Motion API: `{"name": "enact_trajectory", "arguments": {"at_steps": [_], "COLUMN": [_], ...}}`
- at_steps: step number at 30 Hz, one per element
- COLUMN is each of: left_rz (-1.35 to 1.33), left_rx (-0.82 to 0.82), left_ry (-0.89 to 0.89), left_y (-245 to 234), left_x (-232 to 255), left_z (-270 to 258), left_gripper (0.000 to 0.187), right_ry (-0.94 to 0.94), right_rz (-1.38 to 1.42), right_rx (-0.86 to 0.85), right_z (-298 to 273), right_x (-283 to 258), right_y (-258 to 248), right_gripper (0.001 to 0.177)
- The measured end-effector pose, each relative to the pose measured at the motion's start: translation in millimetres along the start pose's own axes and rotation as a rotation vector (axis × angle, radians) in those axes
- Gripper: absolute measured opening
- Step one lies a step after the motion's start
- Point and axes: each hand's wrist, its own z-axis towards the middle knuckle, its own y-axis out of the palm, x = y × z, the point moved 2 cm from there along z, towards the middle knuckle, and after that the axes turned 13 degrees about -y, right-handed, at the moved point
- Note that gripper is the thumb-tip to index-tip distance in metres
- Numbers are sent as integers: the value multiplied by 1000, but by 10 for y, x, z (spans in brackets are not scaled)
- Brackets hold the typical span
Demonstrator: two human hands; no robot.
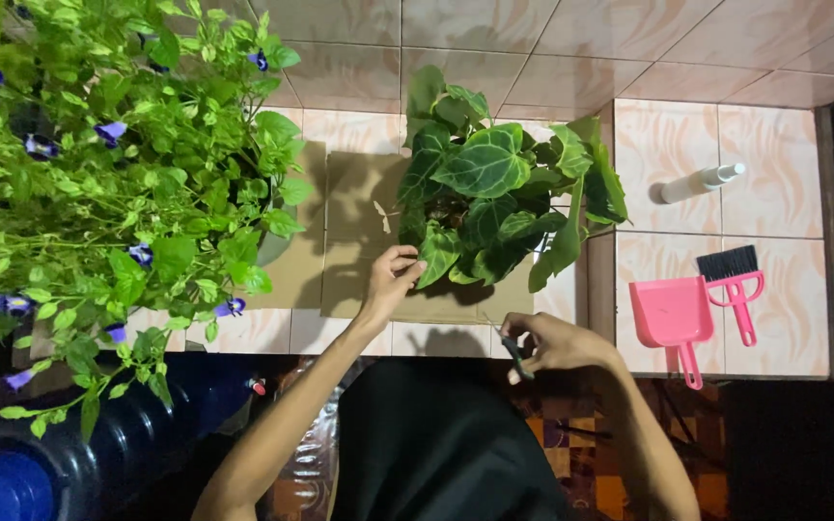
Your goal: The person trims leaves from a potted plant using scissors, then sprays the plant with a spray bottle. The person continues trimming additional leaves and places the cut pieces into a pink dustpan.
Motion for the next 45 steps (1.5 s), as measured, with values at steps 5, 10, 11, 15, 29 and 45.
{"name": "enact_trajectory", "arguments": {"at_steps": [5, 10, 11, 15, 29, 45], "left_rz": [65, 68, 40, 3, -71, -41], "left_rx": [12, 8, -9, -39, -71, -94], "left_ry": [62, 64, 26, -47, -172, -181], "left_y": [-105, -158, -149, -116, 80, 117], "left_x": [-145, -91, -34, 34, 373, 477], "left_z": [174, 134, 81, 28, -162, -157], "left_gripper": [33, 35, 37, 42, 55, 48], "right_ry": [-36, -53, -65, -54, -176, -177], "right_rz": [122, 343, 414, 548, 680, 612], "right_rx": [44, 150, 196, 347, 610, 750], "right_z": [194, 298, 307, 423, 891, 1010], "right_x": [-93, 17, -32, 52, 207, -112], "right_y": [120, 269, 295, 426, 691, 743], "right_gripper": [64, 49, 49, 50, 40, 49]}}
